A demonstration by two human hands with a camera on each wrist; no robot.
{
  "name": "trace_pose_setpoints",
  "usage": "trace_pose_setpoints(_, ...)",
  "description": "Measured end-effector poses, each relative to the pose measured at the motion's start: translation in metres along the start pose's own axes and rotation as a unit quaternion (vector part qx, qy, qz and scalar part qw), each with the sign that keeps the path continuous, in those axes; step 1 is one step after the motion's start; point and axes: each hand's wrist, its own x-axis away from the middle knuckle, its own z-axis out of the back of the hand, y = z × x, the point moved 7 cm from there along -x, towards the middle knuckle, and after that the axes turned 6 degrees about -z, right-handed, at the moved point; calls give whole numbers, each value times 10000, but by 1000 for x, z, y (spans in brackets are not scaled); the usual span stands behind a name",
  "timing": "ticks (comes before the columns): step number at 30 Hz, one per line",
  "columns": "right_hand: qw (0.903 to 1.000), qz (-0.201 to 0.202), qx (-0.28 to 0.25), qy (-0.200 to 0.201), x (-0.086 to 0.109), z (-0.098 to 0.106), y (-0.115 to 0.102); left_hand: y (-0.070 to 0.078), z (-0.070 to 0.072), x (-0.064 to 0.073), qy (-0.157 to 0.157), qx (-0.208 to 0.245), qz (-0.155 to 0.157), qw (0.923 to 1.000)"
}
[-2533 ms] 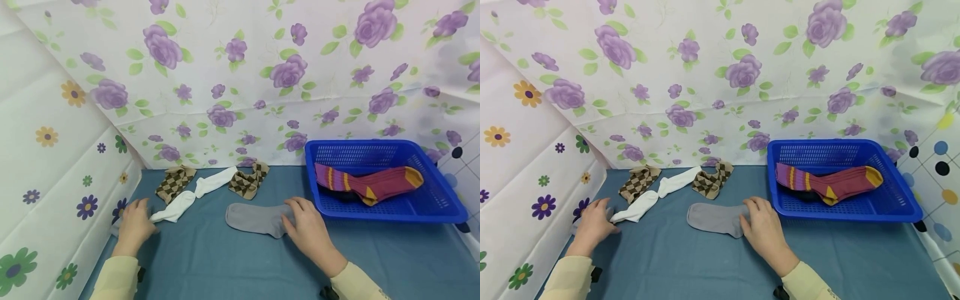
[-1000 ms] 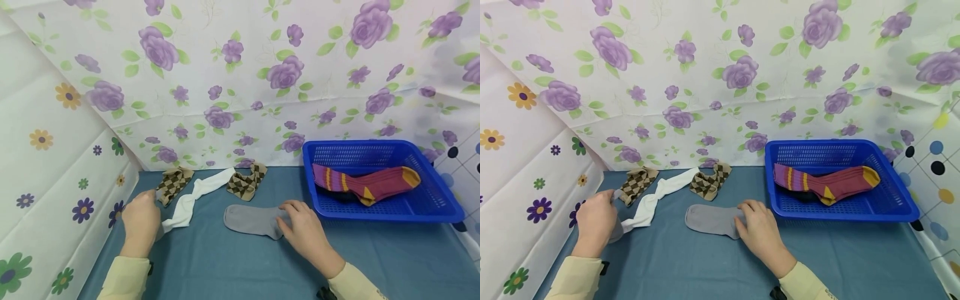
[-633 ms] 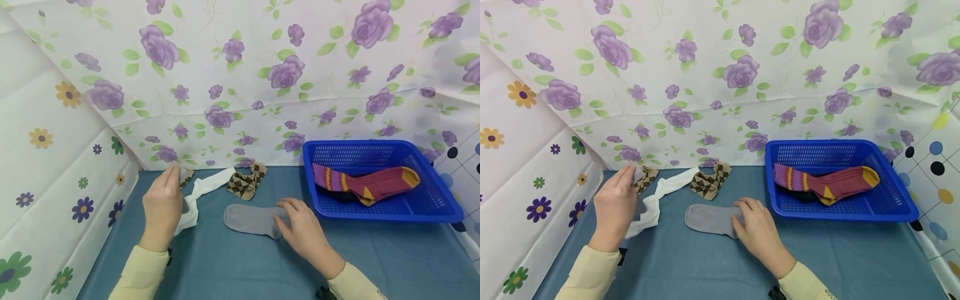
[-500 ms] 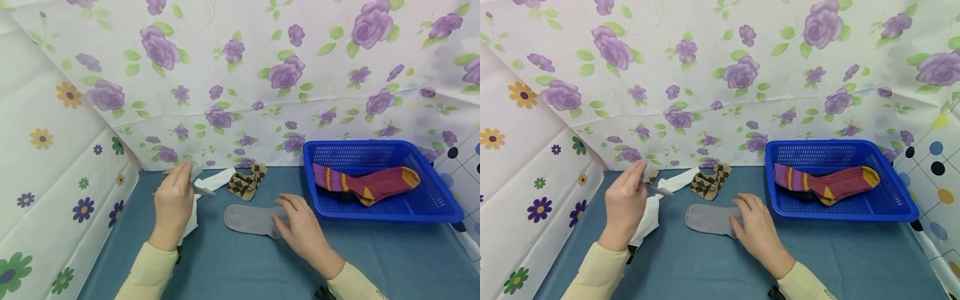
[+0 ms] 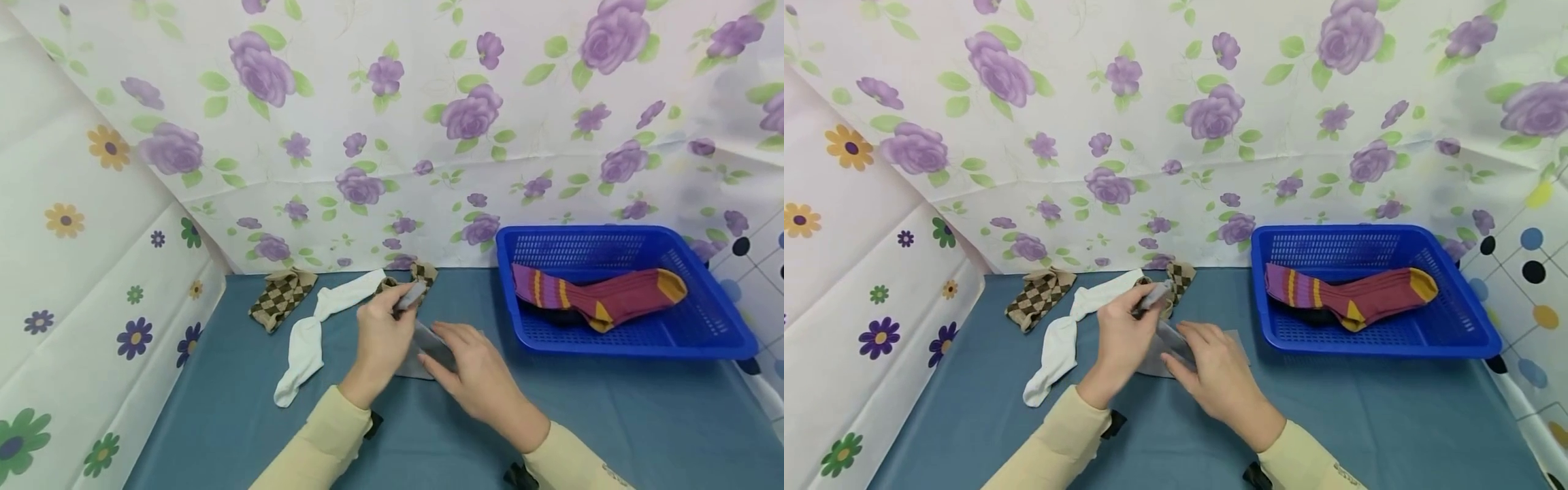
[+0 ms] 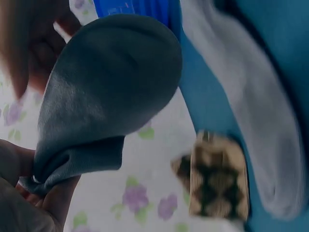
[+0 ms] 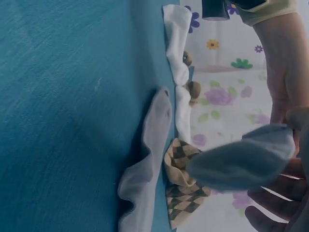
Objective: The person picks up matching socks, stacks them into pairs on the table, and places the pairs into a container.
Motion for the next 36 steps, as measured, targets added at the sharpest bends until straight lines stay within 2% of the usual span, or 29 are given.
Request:
trace_pose_setpoints(3, 9997, 108, 80, 179, -1, 1, 0, 0, -13, 4, -269, 467, 320, 9980)
trace_pose_setpoints(7, 9994, 52, 252, 247, -3, -1, 2, -2, -23, 10, -676, 1042, 839, 9887)
trace_pose_setpoints(11, 9996, 39, 219, 176, -4, -3, 3, -9, -28, 12, -1093, 1668, 1236, 9721)
trace_pose_setpoints(13, 9994, 213, 108, 239, -4, -1, 0, -12, -29, 11, -1248, 1958, 1381, 9628)
trace_pose_setpoints(15, 9980, 418, -103, 472, -4, 6, -4, -13, -26, 9, -1328, 2222, 1475, 9546)
trace_pose_setpoints(17, 9935, 585, -328, 924, -6, 17, -7, -8, -19, 5, -1375, 2410, 1486, 9492)
trace_pose_setpoints(19, 9867, 609, -544, 1406, -9, 31, -9, 0, -12, 1, -1467, 2570, 1430, 9445)
trace_pose_setpoints(21, 9810, 585, -687, 1720, -14, 42, -11, 9, -6, -3, -1628, 2650, 1307, 9414)
trace_pose_setpoints(23, 9816, 491, -673, 1717, -21, 48, -13, 16, -5, -4, -1839, 2762, 1185, 9359)
trace_pose_setpoints(25, 9855, 423, -653, 1510, -27, 50, -15, 20, -6, -5, -2032, 2869, 1064, 9301)
trace_pose_setpoints(27, 9889, 360, -672, 1274, -32, 50, -16, 23, -9, -3, -2238, 3042, 970, 9208)
trace_pose_setpoints(29, 9901, 332, -686, 1176, -36, 52, -17, 22, -15, 0, -2427, 3216, 917, 9106)
trace_pose_setpoints(31, 9888, 338, -773, 1235, -38, 55, -17, 17, -22, 5, -2624, 3243, 914, 9042)
trace_pose_setpoints(34, 9858, 359, -761, 1451, -39, 61, -17, 10, -32, 12, -2873, 3067, 926, 9027)
trace_pose_setpoints(36, 9837, 370, -768, 1584, -40, 65, -17, 6, -38, 15, -3013, 2855, 905, 9053)
